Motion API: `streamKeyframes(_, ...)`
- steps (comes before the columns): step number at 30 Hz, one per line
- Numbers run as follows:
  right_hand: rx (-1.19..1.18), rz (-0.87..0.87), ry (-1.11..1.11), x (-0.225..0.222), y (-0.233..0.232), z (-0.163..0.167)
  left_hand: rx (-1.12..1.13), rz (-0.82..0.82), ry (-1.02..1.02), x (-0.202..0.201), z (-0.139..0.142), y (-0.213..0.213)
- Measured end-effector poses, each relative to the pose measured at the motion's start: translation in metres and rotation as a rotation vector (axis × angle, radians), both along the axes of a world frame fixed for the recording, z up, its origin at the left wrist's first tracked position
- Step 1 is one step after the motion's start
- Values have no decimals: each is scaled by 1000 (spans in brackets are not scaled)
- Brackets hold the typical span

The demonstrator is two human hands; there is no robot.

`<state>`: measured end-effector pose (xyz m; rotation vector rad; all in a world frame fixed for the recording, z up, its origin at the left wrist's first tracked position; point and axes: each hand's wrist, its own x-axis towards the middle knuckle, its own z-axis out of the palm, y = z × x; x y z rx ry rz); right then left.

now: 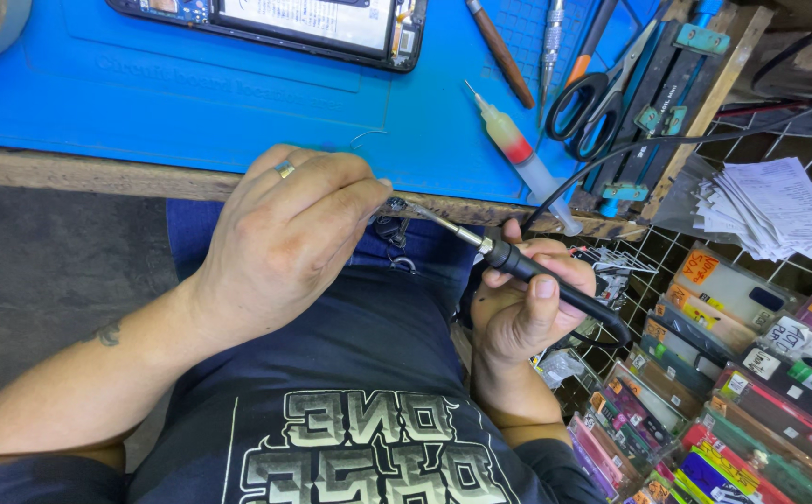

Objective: The person sits with a small electronic component on their lap and uses a soldering iron to apply heat and solder to the component. They hold the component with one hand while manipulating the soldering iron with the other, then place the component on the blue mat.

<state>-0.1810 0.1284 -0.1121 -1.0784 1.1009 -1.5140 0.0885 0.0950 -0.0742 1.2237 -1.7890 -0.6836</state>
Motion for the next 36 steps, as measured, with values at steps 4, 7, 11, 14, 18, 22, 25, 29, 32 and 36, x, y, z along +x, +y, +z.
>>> streamKeyframes(4,22,9,0,0,8,-2,0,1,-3,1,-4,7)
streamKeyframes(7,3,7,19,0,10,-4,2,2,-1,1,-6,9)
streamKeyframes(11,2,4,32,1,12,-5,-1,2,-1,1,-7,11)
streamKeyframes(14,1,10,35,1,14,-4,-3,3,-4,1,-8,13)
streamKeyframes(18,-2,9,36,2,15,-6,-5,3,-2,2,-9,14)
streamKeyframes(22,-12,6,51,3,17,-7,-8,5,-1,3,-10,16)
streamKeyframes(25,-21,-4,32,3,18,-9,-6,8,-2,3,-10,17)
streamKeyframes(29,-15,-4,13,-2,23,-7,-6,7,-3,-1,-7,23)
streamKeyframes(32,-12,-8,27,-4,28,-6,-7,4,-7,-2,-8,26)
streamKeyframes(36,-8,-6,38,-4,29,-6,-7,0,-10,-1,-8,27)
